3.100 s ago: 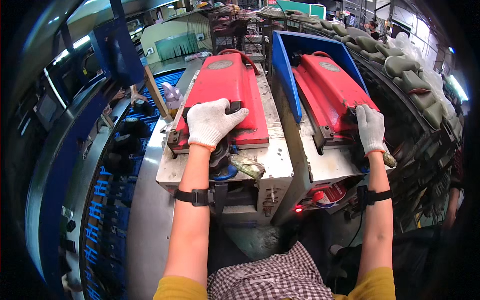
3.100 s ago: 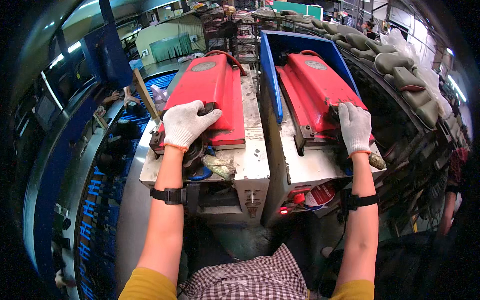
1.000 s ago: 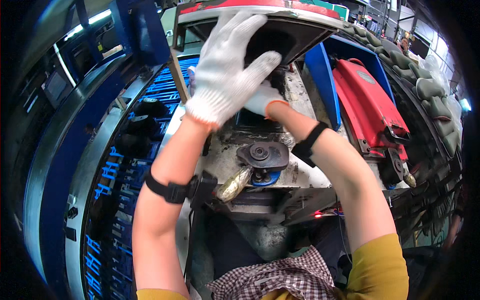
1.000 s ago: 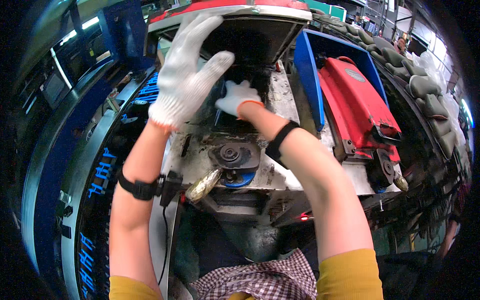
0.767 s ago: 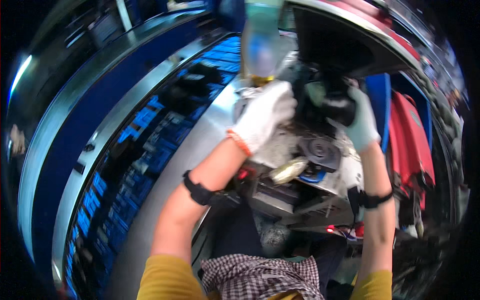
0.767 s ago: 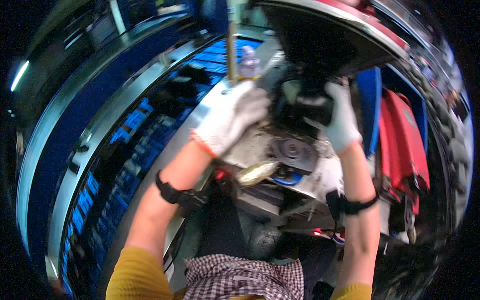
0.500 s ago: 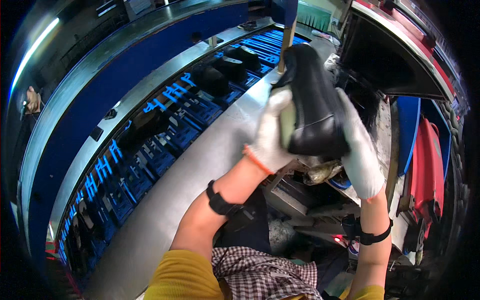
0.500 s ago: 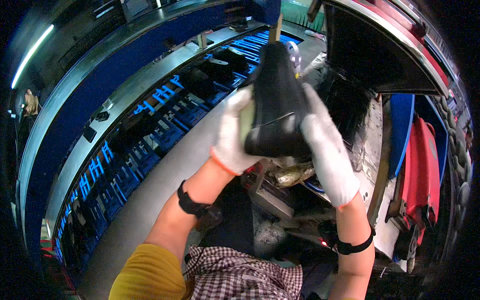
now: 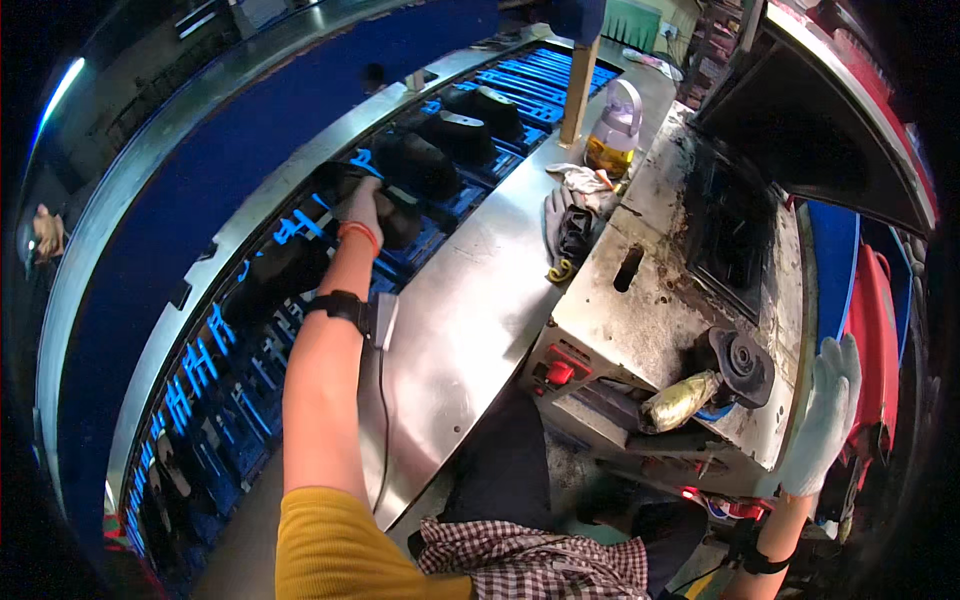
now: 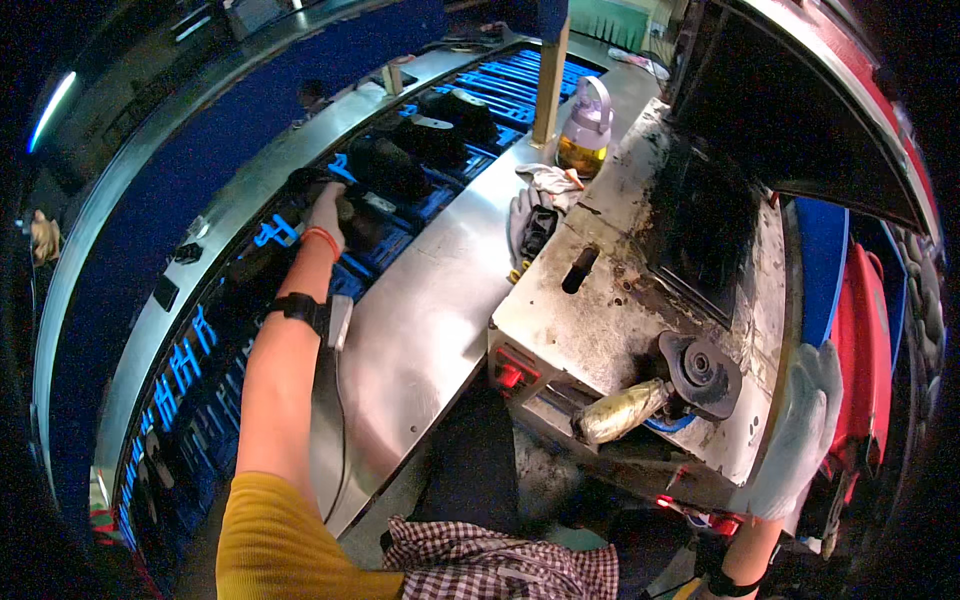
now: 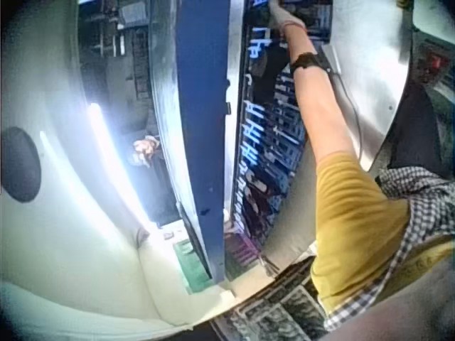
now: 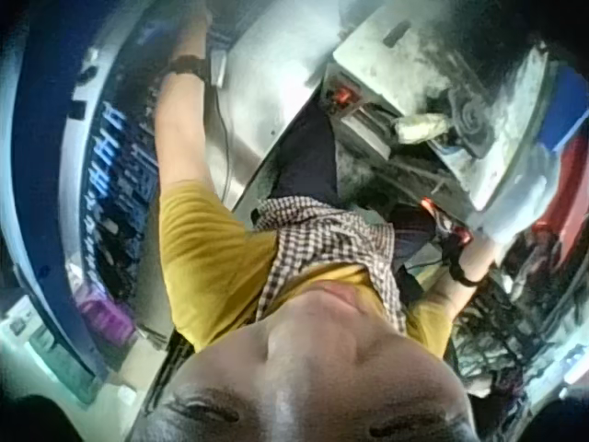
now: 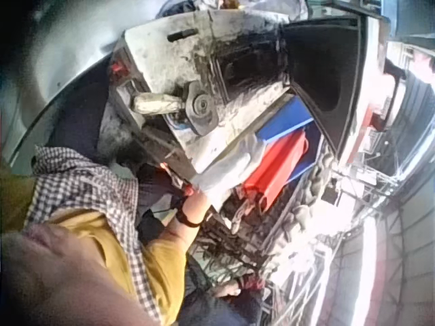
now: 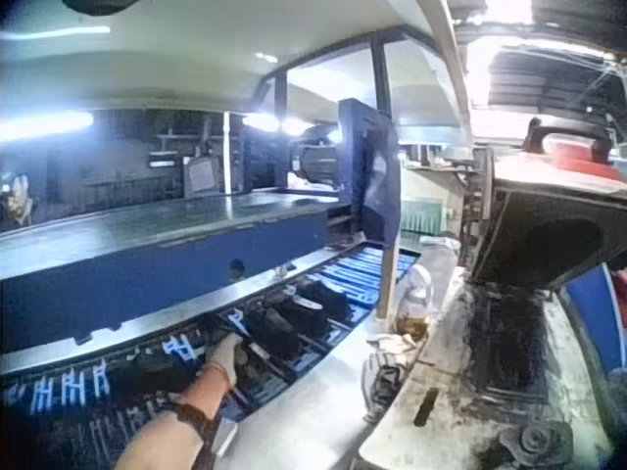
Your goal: Operating a heat press to attach soles to shoes on a factory production line.
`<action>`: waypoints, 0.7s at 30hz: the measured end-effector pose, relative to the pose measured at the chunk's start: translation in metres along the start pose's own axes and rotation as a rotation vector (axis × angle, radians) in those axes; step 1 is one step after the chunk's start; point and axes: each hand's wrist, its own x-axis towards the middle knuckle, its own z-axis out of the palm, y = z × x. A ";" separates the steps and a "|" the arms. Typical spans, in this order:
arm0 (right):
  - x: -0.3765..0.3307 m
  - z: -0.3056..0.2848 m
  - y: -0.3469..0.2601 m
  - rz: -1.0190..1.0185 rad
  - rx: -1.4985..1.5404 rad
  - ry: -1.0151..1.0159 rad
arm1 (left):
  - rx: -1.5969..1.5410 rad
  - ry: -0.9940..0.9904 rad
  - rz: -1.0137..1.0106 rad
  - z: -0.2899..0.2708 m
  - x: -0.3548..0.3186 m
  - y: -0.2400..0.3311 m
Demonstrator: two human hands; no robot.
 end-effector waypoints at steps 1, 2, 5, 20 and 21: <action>0.002 0.006 0.008 0.037 0.045 0.024 | 0.144 0.126 0.167 -0.017 0.023 0.001; 0.001 0.011 0.016 0.051 0.055 0.015 | 0.253 0.066 0.036 -0.039 0.040 0.004; -0.001 0.019 0.015 0.035 -0.016 0.045 | 0.554 0.381 0.001 0.014 0.020 -0.039; -0.013 0.012 0.018 0.025 -0.291 0.097 | 2.198 -0.158 -0.144 -0.123 -0.039 0.037; -0.013 0.019 0.014 -0.174 -0.643 -0.009 | 2.391 0.082 0.570 -0.181 -0.033 0.027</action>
